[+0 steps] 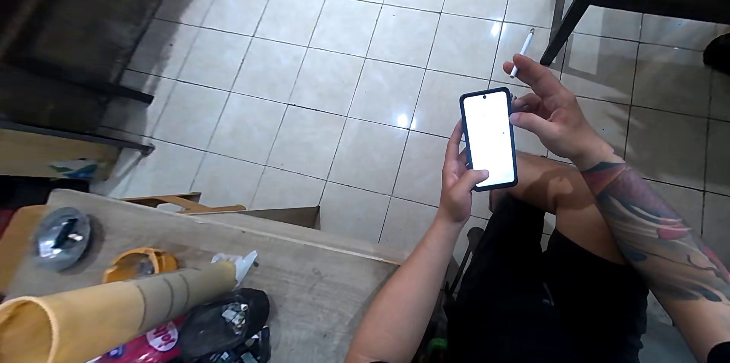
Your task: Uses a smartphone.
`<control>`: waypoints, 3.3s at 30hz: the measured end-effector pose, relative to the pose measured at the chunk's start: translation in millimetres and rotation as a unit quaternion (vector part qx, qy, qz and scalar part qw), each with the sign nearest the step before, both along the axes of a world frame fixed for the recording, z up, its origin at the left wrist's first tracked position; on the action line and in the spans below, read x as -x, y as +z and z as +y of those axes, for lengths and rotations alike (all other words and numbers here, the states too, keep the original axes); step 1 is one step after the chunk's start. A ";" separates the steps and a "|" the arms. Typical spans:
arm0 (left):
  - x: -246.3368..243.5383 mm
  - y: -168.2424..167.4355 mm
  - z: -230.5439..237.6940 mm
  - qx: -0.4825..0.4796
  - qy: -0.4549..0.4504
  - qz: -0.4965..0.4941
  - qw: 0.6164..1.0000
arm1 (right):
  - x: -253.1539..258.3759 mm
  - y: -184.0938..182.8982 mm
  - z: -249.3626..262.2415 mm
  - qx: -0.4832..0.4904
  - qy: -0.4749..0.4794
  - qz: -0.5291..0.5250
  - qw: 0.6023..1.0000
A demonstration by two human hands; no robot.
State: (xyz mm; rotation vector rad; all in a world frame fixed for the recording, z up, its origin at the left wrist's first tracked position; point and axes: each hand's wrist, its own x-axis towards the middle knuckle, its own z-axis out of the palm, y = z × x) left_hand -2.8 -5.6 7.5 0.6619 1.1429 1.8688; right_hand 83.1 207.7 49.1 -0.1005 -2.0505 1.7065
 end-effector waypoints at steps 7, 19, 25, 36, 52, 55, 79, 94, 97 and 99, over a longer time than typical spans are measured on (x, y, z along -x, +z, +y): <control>0.0 1.0 0.6 -0.006 -0.006 -0.007 1.000 | 0.7 0.0 -0.2 0.003 0.005 0.005 1.000; -4.8 8.9 5.6 0.036 -0.018 0.037 0.998 | 0.9 -0.5 0.0 0.003 0.003 0.016 1.000; -5.6 8.0 6.5 0.044 -0.018 0.056 0.997 | 1.0 0.2 -0.4 0.003 0.000 0.012 1.000; -6.0 7.7 6.3 0.059 -0.016 0.060 0.996 | 1.2 0.2 0.0 0.007 0.004 0.010 1.000; -3.4 5.3 2.8 0.055 0.034 0.046 0.997 | -0.3 0.3 -0.2 0.003 -0.001 0.004 1.000; -3.6 2.8 2.9 0.083 0.057 0.051 0.994 | -1.9 2.2 -1.8 0.001 -0.001 -0.001 1.000; -2.3 5.3 2.7 0.051 0.036 0.040 0.997 | 0.0 0.4 -0.8 0.016 0.000 -0.004 1.000; -4.2 5.7 8.1 0.078 -0.032 0.068 0.994 | -0.8 1.6 3.1 0.027 -0.019 -0.009 0.999; -4.2 3.4 7.6 0.096 -0.026 0.083 0.992 | -0.7 1.2 3.5 0.024 -0.015 0.000 1.000; -3.8 2.7 7.8 0.103 -0.024 0.092 0.990 | -0.6 1.4 3.5 0.022 -0.015 0.002 1.000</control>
